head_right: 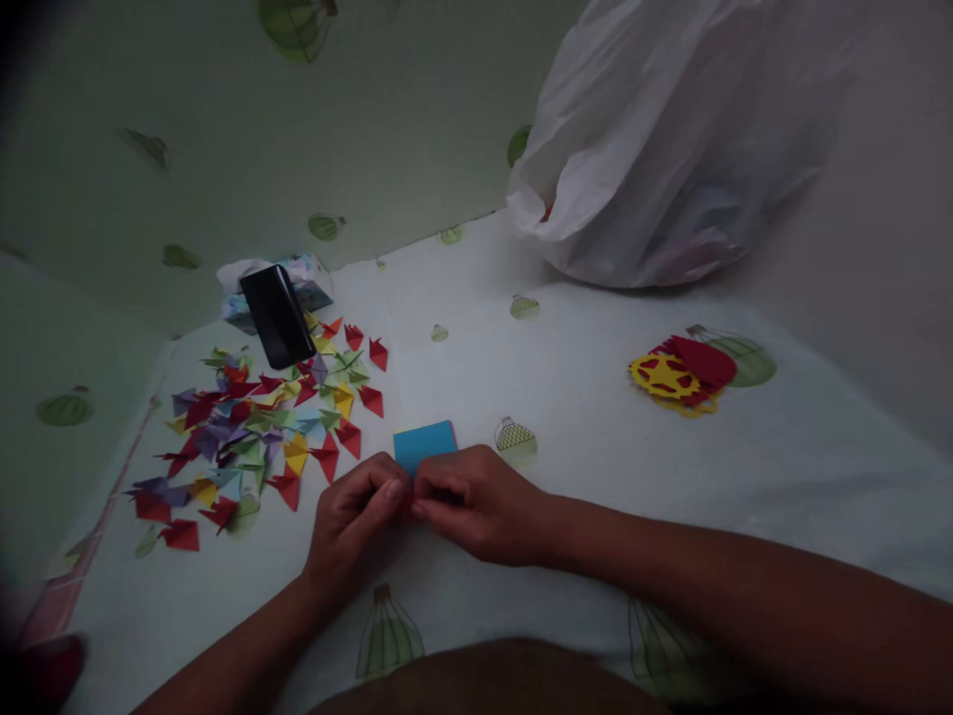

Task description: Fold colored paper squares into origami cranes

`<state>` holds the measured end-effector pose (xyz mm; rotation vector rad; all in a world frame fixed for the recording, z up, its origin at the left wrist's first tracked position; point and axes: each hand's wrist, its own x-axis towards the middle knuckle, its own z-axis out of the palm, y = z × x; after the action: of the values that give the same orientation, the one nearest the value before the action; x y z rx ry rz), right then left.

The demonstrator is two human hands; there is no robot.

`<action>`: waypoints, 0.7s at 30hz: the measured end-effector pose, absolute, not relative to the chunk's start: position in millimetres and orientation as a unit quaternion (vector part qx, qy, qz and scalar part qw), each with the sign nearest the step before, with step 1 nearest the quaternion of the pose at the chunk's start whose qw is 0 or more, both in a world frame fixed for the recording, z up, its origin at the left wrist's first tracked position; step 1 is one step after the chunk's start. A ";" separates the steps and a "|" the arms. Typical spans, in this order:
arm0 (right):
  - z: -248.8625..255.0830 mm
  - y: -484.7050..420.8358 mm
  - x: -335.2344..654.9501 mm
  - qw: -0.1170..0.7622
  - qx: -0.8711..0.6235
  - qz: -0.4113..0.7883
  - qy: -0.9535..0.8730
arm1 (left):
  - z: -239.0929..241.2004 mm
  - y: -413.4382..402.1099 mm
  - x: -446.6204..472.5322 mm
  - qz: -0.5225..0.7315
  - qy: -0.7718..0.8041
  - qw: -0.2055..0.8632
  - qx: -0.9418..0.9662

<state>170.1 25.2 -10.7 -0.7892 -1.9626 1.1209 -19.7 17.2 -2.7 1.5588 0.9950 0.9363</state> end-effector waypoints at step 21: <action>-10.1 28.1 172.5 0.361 -0.371 0.555 -0.651 | -4.8 20.7 -15.9 0.302 0.466 0.540 0.632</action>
<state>172.5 28.1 -10.1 -0.9553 -1.6767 1.4310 -15.9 20.7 -4.8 1.5018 1.1081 0.7188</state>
